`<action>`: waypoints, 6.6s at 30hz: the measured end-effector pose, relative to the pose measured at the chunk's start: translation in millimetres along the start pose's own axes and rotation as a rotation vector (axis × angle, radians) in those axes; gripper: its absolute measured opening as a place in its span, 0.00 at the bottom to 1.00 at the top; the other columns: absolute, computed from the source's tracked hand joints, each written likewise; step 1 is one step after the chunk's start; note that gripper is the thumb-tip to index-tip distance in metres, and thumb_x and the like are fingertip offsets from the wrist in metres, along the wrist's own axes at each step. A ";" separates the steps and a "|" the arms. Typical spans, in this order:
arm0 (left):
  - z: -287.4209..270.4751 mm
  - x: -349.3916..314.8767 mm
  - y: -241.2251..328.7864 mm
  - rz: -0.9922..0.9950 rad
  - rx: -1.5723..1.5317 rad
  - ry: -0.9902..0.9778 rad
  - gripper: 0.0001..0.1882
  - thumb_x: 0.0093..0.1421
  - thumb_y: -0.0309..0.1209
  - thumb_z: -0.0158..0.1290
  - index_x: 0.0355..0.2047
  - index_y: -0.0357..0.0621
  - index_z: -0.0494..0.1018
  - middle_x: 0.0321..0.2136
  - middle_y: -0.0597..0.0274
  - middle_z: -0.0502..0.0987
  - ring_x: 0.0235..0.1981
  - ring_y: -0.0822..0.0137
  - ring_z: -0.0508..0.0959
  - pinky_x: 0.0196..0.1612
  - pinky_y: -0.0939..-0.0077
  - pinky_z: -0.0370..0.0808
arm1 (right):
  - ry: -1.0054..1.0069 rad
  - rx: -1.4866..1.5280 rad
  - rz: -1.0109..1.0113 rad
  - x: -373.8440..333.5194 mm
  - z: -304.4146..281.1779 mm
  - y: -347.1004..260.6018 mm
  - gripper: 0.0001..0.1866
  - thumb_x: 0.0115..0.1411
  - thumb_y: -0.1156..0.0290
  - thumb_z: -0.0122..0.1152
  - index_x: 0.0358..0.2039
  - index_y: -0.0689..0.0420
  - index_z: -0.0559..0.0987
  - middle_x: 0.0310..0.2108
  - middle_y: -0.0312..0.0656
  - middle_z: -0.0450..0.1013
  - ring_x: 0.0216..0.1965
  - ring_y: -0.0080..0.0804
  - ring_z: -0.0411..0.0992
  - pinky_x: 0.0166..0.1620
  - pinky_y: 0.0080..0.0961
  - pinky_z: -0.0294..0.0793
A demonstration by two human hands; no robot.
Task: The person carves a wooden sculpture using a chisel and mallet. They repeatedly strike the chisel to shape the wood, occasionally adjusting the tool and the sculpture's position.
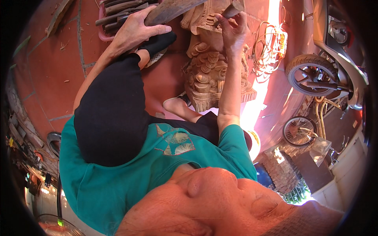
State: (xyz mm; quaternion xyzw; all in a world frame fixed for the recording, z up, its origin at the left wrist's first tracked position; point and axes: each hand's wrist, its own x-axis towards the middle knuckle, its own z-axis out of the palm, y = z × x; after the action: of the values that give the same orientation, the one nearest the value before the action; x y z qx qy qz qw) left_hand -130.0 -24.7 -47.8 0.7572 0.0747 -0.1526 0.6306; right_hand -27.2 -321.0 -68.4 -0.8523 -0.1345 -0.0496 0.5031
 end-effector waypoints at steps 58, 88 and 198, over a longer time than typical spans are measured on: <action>-6.0 -1.8 20.1 0.120 0.017 -0.055 0.22 0.59 0.35 0.68 0.51 0.44 0.75 0.34 0.73 0.78 0.32 0.81 0.74 0.30 0.82 0.73 | -0.159 0.043 -0.040 2.9 -6.0 -22.8 0.14 0.60 0.76 0.72 0.45 0.59 0.78 0.38 0.39 0.82 0.41 0.22 0.80 0.43 0.27 0.85; -2.4 3.8 29.0 0.073 0.111 -0.126 0.27 0.58 0.33 0.68 0.56 0.41 0.74 0.36 0.69 0.79 0.36 0.78 0.76 0.41 0.79 0.75 | -0.198 -0.118 -0.073 1.2 1.8 -27.4 0.22 0.58 0.76 0.72 0.52 0.55 0.78 0.41 0.45 0.82 0.41 0.32 0.84 0.42 0.27 0.85; -13.2 -0.8 70.1 0.071 0.080 -0.034 0.30 0.55 0.39 0.68 0.53 0.35 0.73 0.42 0.51 0.82 0.46 0.63 0.79 0.53 0.66 0.75 | -0.134 -0.153 -0.002 24.6 -0.3 -26.2 0.14 0.62 0.76 0.66 0.48 0.57 0.76 0.37 0.44 0.80 0.37 0.33 0.80 0.38 0.31 0.78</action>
State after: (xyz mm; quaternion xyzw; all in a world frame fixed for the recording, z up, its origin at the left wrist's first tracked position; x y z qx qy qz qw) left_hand -107.5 -25.3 19.9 0.7813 0.0310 -0.1460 0.6060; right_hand -10.9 -304.8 -40.7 -0.8895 -0.1643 -0.0030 0.4264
